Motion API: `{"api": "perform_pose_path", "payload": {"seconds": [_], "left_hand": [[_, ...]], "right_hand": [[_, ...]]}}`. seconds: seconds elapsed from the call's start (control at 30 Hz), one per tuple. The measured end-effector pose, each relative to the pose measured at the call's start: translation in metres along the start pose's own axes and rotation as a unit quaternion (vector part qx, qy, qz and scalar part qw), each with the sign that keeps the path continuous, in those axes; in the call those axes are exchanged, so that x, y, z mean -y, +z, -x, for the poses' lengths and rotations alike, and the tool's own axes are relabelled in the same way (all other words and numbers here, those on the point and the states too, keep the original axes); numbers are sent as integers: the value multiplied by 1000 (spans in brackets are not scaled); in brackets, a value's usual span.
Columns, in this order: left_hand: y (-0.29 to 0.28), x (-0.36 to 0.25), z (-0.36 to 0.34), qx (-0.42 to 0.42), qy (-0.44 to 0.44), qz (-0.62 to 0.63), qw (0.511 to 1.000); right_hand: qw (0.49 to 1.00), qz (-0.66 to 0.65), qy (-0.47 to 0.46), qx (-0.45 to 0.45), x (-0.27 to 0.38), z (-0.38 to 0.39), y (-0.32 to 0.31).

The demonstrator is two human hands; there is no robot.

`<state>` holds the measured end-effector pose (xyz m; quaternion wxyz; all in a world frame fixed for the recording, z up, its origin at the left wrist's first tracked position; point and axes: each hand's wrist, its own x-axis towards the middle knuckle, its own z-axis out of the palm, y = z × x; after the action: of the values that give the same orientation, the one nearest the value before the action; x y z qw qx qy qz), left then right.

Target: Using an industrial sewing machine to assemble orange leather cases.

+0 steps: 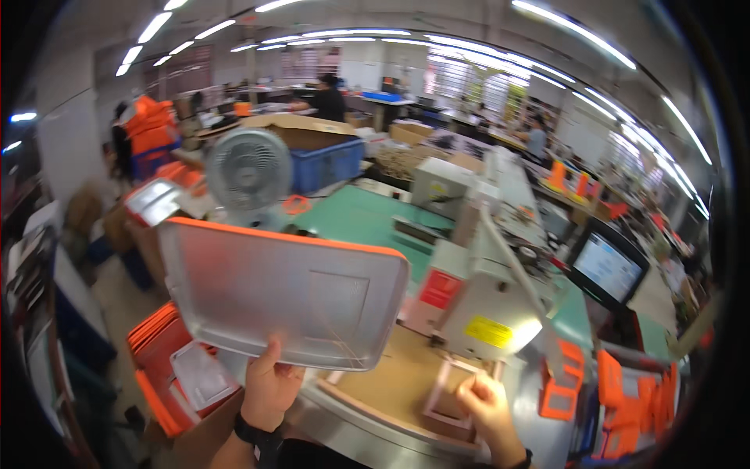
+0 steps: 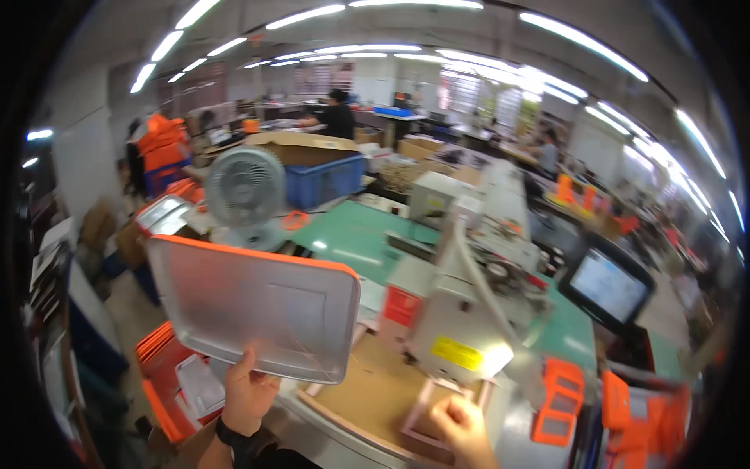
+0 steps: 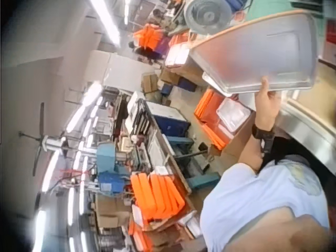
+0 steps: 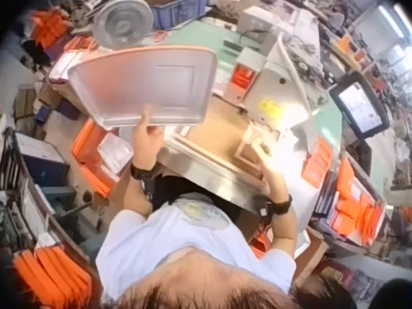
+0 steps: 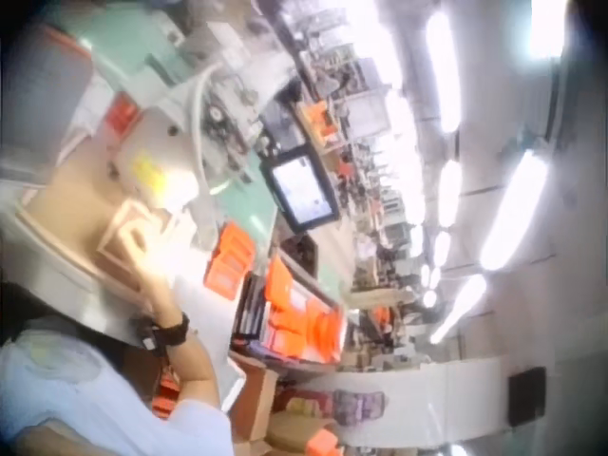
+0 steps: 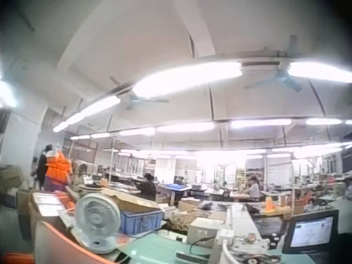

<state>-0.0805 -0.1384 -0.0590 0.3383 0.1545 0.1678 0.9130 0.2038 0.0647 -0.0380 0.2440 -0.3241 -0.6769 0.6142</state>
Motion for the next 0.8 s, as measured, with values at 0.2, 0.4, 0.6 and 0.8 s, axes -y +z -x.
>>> {"api": "perform_pose_path", "payload": {"seconds": [0.2,0.4,0.6,0.8], "left_hand": [[7,-40,-1,-125,-49,121,983],[-12,-42,-11,107,-197,326,919],[-11,-41,-11,207,-253,366,872],[-22,-32,-11,222,-233,406,855]], "right_hand": [[979,123,-91,132,-8,24,34],[994,9,12,107,-35,20,27],[995,38,31,87,-15,22,34],[995,39,33,87,-13,22,36]]}}
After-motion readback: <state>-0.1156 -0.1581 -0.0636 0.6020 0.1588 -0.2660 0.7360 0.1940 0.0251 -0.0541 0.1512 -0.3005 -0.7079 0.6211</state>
